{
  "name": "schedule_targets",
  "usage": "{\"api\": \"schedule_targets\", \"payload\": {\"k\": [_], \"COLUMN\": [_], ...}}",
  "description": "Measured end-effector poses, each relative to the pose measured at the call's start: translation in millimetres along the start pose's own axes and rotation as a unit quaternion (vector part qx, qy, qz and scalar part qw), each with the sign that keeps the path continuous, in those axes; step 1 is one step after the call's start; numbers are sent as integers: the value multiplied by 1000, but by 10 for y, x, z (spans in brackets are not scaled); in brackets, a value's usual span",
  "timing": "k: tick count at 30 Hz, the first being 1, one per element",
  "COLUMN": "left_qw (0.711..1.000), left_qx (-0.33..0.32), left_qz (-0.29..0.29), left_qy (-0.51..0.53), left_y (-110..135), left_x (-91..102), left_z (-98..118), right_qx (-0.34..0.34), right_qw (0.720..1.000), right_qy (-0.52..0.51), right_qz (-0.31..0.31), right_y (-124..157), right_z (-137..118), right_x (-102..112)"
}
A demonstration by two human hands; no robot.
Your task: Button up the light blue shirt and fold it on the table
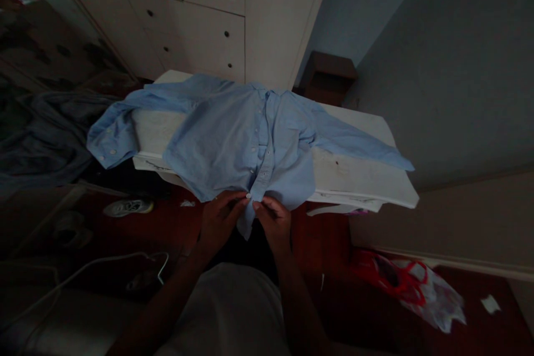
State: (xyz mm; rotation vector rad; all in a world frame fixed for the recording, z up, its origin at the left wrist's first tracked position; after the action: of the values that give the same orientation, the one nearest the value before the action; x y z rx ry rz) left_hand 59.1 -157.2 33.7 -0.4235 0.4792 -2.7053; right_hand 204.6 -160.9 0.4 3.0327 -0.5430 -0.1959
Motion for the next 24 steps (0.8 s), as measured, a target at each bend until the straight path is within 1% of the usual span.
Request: {"api": "schedule_targets", "payload": {"k": [3, 7, 11, 14, 18, 21, 24], "left_qw": [1000, 998, 998, 996, 990, 988, 985], "left_qx": [-16, -48, -56, -82, -138, -149, -160], "left_qz": [-15, -35, -18, -4, -13, -25, -22], "left_qy": [-5, -16, -28, -26, -23, -42, -54], "left_y": [-5, -10, -10, 1, 34, 59, 72], "left_x": [-18, -34, -5, 30, 47, 34, 19], "left_z": [4, 7, 22, 52, 72, 41, 0], "right_qx": [0, 1, 1, 13, 27, 24, 30], "right_qw": [1000, 1000, 999, 998, 997, 997, 995], "right_qy": [1, 25, 39, 51, 57, 60, 82], "right_qz": [10, 2, 13, 29, 48, 47, 56], "right_y": [-17, -37, -32, -24, -16, -1, 4], "right_z": [-11, -1, -3, -16, -40, -57, -71], "right_x": [3, 3, -18, -45, -60, -61, -52]}}
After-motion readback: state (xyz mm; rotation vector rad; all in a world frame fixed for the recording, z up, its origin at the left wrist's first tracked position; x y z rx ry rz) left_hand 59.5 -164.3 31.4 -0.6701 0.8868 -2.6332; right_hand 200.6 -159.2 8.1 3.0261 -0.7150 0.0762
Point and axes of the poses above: each hand's wrist, its own y-axis away from the middle knuckle, its own x-axis out of the back of the hand, z = x × y, the point moved 3 cm from there along -y, towards the middle knuckle, and after that the axes turned 14 degrees about z, right-handed, at the moved point
